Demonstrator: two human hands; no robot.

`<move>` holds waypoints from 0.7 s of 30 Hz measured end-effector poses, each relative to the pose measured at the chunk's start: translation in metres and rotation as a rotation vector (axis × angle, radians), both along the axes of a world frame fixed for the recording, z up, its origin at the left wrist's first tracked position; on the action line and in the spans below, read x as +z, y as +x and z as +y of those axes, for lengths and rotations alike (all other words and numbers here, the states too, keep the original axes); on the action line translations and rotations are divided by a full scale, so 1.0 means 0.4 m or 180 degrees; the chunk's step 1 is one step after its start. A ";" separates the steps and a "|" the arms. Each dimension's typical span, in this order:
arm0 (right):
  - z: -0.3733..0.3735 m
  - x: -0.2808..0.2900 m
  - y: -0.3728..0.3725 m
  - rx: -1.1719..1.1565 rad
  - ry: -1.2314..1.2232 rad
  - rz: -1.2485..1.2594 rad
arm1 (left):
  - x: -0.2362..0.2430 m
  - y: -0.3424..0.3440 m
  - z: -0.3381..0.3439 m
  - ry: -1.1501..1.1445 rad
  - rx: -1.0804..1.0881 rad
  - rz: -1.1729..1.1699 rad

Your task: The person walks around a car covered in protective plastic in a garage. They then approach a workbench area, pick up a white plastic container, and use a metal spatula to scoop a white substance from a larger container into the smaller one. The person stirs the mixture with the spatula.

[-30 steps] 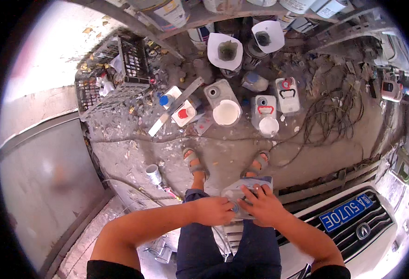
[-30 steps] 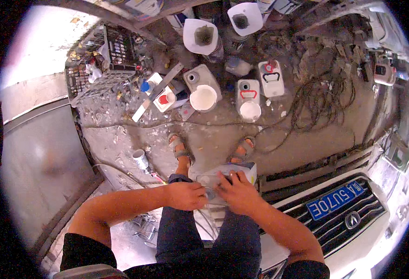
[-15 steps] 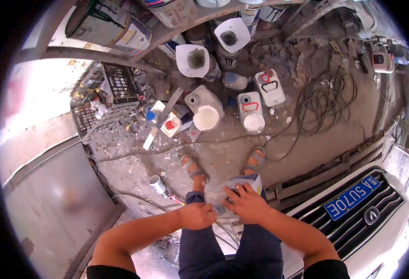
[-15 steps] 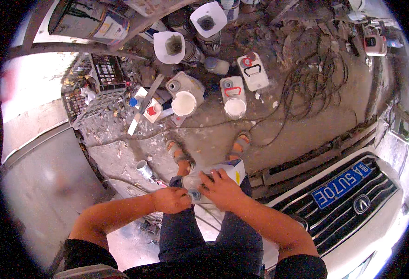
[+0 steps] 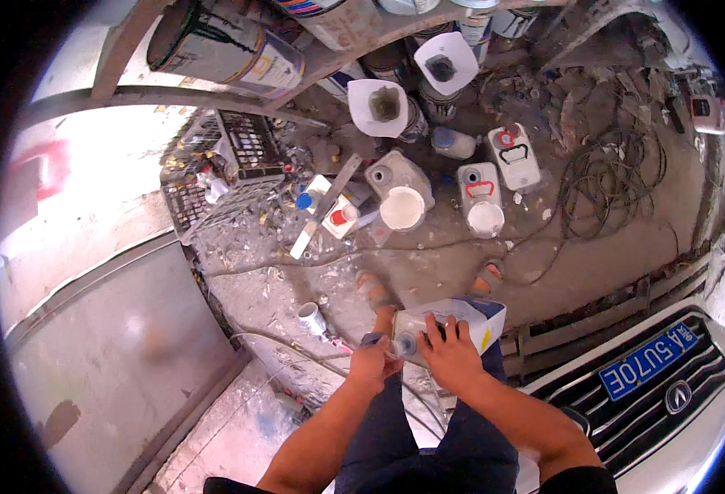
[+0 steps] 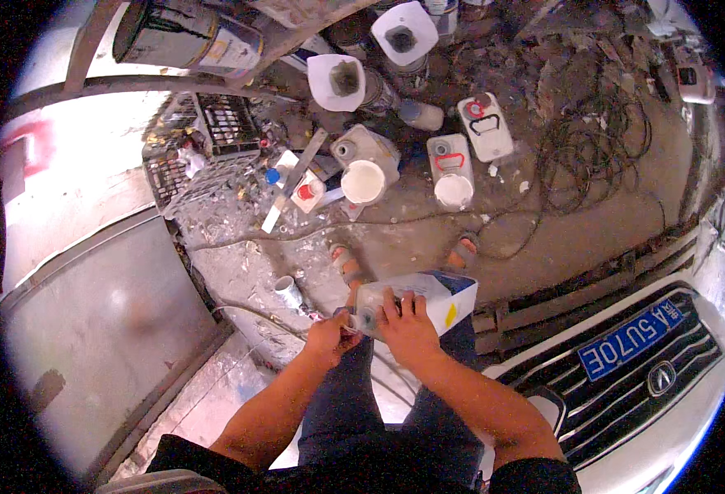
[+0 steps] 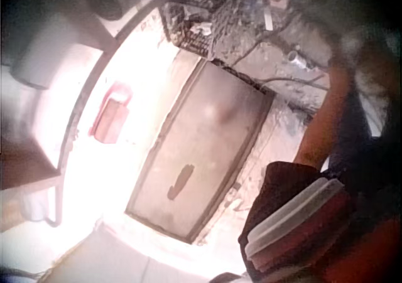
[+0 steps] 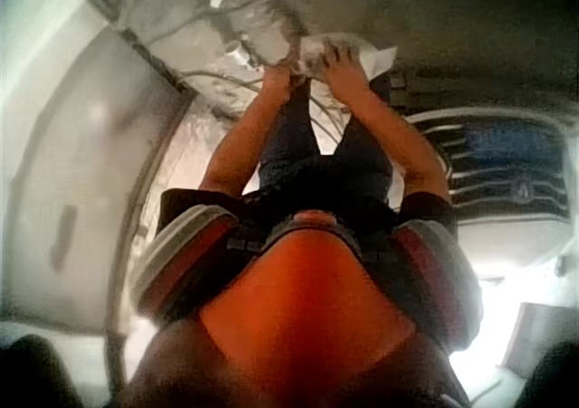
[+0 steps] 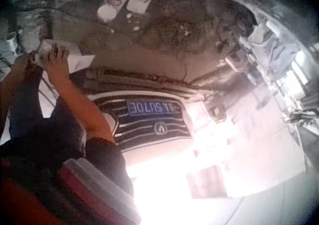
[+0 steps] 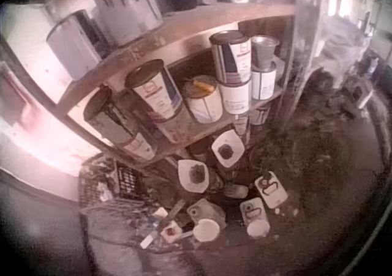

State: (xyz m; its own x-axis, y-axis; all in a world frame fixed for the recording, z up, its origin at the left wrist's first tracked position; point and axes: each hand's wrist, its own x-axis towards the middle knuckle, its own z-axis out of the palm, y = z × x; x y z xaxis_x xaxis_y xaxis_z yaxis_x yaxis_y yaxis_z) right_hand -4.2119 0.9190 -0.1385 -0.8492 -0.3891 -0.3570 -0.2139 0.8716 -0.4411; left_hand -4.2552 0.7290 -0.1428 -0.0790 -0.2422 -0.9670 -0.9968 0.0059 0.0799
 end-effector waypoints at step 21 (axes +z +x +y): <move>0.010 0.003 -0.111 -0.0433 0.0869 -0.1145 | -0.423 -0.365 -0.236 -0.1799 -0.2504 0.2955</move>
State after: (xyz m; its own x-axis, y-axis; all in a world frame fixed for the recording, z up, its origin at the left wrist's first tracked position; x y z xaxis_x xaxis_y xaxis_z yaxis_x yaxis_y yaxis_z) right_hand -4.2563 0.9230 -0.1373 -0.6896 -0.1337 -0.7117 0.0347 0.9756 -0.2169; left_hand -4.4014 0.6347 -0.3118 -0.9487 -0.1753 -0.2631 -0.2920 0.8050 0.5165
